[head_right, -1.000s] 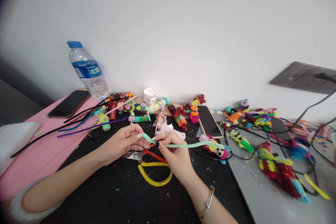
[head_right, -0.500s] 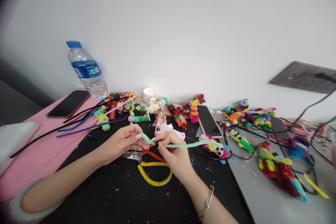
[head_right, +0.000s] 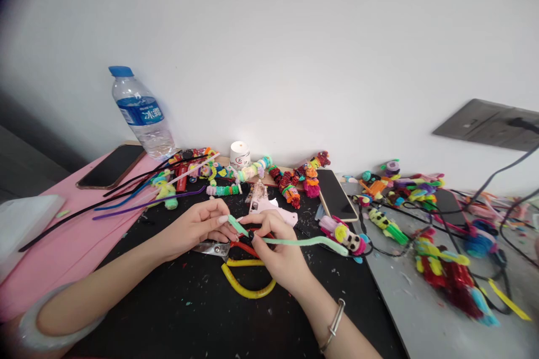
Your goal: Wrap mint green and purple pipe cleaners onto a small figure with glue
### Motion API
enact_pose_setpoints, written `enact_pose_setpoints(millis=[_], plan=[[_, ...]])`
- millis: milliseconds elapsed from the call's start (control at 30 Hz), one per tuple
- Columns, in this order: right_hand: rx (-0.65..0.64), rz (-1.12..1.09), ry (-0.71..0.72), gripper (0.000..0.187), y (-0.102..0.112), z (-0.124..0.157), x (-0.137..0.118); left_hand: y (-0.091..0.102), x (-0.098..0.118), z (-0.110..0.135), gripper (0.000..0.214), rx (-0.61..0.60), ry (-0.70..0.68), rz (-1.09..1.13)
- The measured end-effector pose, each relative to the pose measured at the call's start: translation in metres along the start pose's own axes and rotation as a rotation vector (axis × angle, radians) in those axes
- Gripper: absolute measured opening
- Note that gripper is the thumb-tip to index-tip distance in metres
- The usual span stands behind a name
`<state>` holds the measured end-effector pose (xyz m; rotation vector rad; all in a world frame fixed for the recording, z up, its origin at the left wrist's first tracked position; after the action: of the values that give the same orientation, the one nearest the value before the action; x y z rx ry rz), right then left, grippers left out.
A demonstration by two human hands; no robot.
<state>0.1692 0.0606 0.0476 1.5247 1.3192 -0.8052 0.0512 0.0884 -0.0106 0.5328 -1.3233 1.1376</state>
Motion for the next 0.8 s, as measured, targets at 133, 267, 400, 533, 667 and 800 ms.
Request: enact_pose_setpoints(millis=[133,267,400,533,667,800], plan=[[-0.010,0.052,0.045,0.022,-0.001,0.000,-0.004,0.001,0.000,-0.001,0.020,0.003,-0.007,0.000],[-0.026,0.142,0.107,0.024,-0.003,0.000,-0.009,0.002,0.000,-0.002,0.020,0.011,-0.019,-0.020],[-0.024,0.196,0.174,0.024,-0.004,0.002,-0.015,0.001,0.000,-0.002,0.019,0.003,-0.024,-0.042],[-0.030,0.206,0.194,0.026,-0.005,0.002,-0.016,0.001,-0.001,-0.002,0.018,-0.001,-0.013,-0.046],[-0.041,0.205,0.188,0.026,-0.005,0.002,-0.016,0.001,0.000,-0.002,0.018,-0.004,-0.015,-0.048],[-0.045,0.195,0.191,0.027,-0.005,0.002,-0.016,0.001,0.001,-0.002,0.017,-0.011,-0.024,-0.064]])
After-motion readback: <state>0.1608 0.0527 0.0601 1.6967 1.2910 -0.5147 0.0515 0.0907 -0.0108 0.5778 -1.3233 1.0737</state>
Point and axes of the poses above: each hand's wrist, its own z-axis away from the middle knuckle, its own y-axis out of the back of the hand, x = y × z, the point moved 10 cm from there along -z, towards the middle knuckle, and after that the axes turned 9 degrees about x, right-handed, at the moved point
